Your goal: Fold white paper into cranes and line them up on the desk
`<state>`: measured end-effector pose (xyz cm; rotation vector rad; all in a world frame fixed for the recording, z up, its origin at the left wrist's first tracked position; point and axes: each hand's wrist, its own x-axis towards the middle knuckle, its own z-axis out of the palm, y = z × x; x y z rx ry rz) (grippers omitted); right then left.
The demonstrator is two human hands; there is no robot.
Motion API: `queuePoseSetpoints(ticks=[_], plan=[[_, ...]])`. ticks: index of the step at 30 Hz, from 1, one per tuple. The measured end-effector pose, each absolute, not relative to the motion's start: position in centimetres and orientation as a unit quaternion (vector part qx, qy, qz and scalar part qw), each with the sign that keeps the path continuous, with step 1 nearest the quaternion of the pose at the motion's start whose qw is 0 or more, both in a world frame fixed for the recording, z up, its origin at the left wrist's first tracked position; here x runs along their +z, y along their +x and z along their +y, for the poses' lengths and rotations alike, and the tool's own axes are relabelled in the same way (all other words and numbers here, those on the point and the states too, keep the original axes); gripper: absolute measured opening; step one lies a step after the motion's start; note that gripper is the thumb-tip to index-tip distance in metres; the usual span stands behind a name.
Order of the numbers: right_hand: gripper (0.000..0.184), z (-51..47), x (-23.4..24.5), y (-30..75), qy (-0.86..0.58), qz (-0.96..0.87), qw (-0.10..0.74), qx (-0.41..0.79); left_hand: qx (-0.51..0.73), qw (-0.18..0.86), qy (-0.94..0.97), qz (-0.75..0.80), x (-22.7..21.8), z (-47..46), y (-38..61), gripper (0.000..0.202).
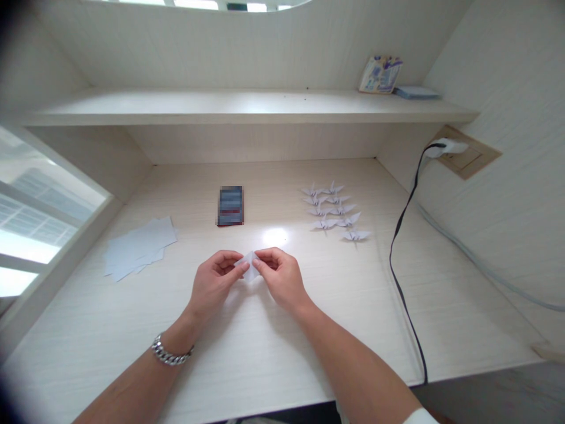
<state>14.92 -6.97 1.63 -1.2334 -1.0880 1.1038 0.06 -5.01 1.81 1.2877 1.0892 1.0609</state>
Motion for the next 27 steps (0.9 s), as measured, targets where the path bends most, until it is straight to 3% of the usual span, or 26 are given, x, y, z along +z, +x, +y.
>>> queuePoseSetpoints(ticks=[27], plan=[[0.024,-6.78,1.13,15.04,-0.509,-0.429,0.546,0.509,0.411,0.488,0.610,0.470,2.00,-5.56,0.19,0.027]])
